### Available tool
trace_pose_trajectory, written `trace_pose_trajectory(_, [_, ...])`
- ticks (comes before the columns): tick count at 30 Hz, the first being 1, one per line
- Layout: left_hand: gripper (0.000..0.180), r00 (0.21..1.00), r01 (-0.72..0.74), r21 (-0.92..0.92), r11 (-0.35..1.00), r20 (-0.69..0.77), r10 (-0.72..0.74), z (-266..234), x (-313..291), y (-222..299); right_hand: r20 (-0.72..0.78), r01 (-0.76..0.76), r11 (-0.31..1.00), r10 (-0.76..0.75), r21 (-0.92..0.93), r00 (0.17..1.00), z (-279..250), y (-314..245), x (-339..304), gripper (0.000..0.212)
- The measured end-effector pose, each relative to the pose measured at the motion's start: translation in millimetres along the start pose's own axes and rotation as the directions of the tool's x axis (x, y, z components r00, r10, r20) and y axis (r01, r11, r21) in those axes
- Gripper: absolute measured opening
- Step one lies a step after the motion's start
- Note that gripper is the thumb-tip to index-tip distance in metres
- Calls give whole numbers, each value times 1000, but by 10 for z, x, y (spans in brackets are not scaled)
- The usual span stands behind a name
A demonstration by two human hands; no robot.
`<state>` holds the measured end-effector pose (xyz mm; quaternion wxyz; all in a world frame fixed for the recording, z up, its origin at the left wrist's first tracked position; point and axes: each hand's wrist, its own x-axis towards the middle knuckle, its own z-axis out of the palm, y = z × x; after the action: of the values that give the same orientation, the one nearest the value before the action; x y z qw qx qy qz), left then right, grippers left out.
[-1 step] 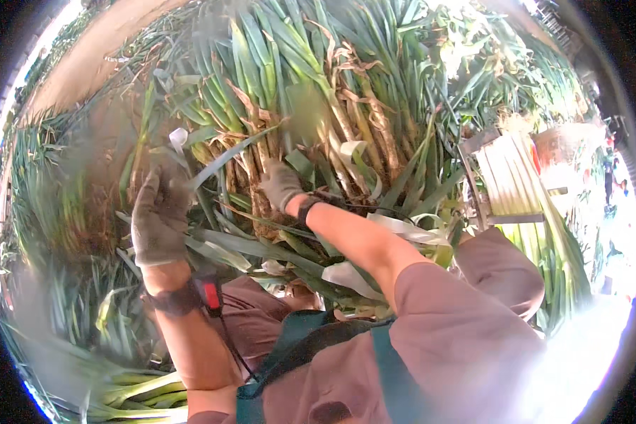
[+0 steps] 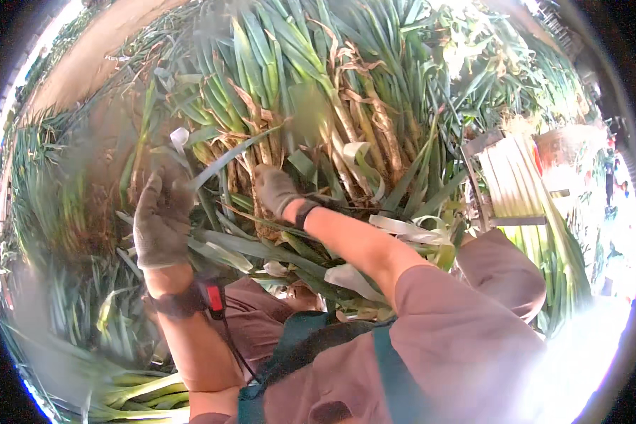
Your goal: Peeling and trimming leeks and organizing them into bundles
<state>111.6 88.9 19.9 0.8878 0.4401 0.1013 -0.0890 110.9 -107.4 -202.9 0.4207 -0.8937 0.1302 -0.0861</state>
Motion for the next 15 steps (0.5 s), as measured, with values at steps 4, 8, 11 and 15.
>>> trace_pose_trajectory(4, [23, 999, 47, 1, 999, 3, -47, 38, 54, -106, 169, -94, 936, 158, -338, 973, 337, -283, 70, 50])
trace_pose_trajectory(8, [23, 996, 78, -8, 997, 35, -78, 161, 66, -78, 279, -125, 766, 374, -630, 884, 472, -319, 469, 53])
trace_pose_trajectory(11, [24, 998, 59, -1, 998, -2, -59, 126, 79, -57, 480, -162, 945, 286, -283, 829, 172, -190, 658, 52])
trace_pose_trajectory(15, [23, 1000, 27, 15, 1000, -17, -26, 103, 72, -30, 633, -537, 515, -13, 667, 774, -498, 187, 489, 43])
